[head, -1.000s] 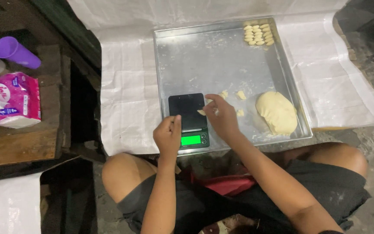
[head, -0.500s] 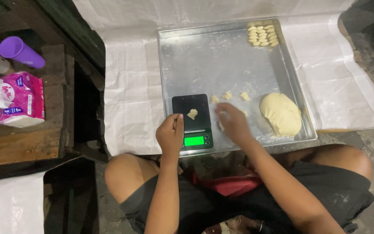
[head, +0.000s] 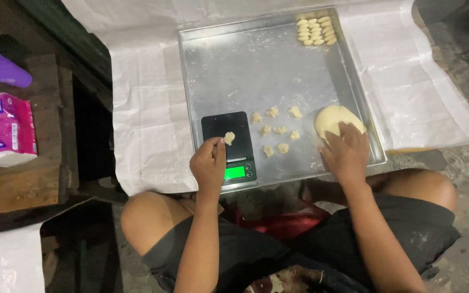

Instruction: Weighing small portions of dough on a digital scale and arranging them in a tray.

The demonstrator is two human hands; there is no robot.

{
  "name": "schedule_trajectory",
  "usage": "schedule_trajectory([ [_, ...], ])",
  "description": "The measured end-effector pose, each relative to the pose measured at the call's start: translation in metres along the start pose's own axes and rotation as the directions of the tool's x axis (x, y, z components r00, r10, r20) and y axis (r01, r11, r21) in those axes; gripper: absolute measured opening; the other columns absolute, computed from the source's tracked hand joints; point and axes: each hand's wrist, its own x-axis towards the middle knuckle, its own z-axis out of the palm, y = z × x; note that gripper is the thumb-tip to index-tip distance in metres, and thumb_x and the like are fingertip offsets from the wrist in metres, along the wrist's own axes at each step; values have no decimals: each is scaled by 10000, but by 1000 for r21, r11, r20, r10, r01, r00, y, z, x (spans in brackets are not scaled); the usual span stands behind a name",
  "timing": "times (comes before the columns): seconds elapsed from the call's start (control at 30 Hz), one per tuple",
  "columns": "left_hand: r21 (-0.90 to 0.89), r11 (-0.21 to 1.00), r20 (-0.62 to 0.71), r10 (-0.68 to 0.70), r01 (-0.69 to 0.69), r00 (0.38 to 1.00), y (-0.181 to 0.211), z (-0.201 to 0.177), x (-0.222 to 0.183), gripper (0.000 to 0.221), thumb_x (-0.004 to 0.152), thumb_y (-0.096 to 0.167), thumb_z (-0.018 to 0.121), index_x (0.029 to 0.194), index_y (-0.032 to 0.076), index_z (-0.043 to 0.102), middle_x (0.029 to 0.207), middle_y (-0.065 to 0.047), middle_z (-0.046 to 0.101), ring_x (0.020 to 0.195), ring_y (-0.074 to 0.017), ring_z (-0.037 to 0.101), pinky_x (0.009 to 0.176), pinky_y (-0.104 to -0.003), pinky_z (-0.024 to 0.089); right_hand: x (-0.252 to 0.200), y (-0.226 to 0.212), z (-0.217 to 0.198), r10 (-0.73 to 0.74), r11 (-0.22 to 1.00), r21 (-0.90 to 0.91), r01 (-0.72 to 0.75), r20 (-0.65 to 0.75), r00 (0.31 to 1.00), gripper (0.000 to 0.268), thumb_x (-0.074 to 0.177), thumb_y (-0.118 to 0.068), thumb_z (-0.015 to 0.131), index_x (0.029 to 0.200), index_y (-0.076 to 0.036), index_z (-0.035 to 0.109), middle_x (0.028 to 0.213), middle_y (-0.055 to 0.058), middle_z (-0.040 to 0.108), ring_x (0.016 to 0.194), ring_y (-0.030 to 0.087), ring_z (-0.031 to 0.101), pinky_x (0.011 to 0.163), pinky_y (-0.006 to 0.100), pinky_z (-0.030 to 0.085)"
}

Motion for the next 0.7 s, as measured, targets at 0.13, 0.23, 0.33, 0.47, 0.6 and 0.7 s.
schedule_trajectory([
  [0.13, 19, 999, -10, 32, -32, 999, -6, 5, -1, 82, 939, 139, 736, 899, 83, 782, 484, -44, 541, 470, -239, 566, 503, -357, 484, 0, -4, 1, 19, 996, -89, -21, -18, 1000, 292, 786, -246, 925, 1057, -222, 819, 1295, 29, 697, 1338, 275, 589, 1175, 509, 365],
  [0.23, 15, 1000, 2, 14, -14, 1000, -7, 5, -2, 80, 939, 155, 741, 901, 101, 787, 480, -33, 546, 464, -233, 562, 508, -351, 484, 5, -12, -7, 45, 993, -109, -46, -12, 999, 267, 781, -244, 935, 1024, -223, 826, 1227, 21, 710, 1275, 248, 620, 1157, 504, 382],
  [0.33, 29, 999, 9, 33, -33, 999, -7, 4, -3, 73, 932, 171, 745, 904, 118, 786, 481, -36, 541, 479, -254, 581, 513, -368, 495, 2, -7, -3, 35, 986, -162, -39, -31, 999, 298, 744, -274, 946, 1009, -238, 813, 1170, -6, 700, 1192, 228, 642, 1112, 478, 425],
  [0.47, -4, 1000, 13, 27, -27, 1000, -9, 3, -2, 75, 941, 153, 734, 904, 114, 786, 475, -31, 541, 458, -233, 564, 503, -351, 492, -4, -1, 1, 24, 971, -235, -40, -68, 997, 216, 793, -313, 921, 963, -249, 805, 1081, -30, 701, 1065, 188, 650, 1044, 421, 443],
  [0.6, -20, 999, 14, 26, -25, 1000, -6, 2, 1, 97, 953, 145, 722, 902, 96, 788, 470, -27, 539, 435, -215, 539, 476, -339, 469, 0, -5, -4, -1, 961, -276, -32, -117, 993, 182, 781, -285, 918, 914, -231, 806, 988, -30, 693, 957, 195, 662, 896, 372, 469],
  [0.7, -6, 999, 0, 43, -43, 999, -7, 2, 2, 80, 942, 146, 733, 903, 101, 786, 473, -31, 536, 443, -227, 550, 480, -347, 475, -3, -3, -2, 17, 952, -302, -55, -127, 992, 201, 770, -309, 923, 920, -250, 804, 971, -39, 680, 934, 187, 654, 851, 350, 464],
])
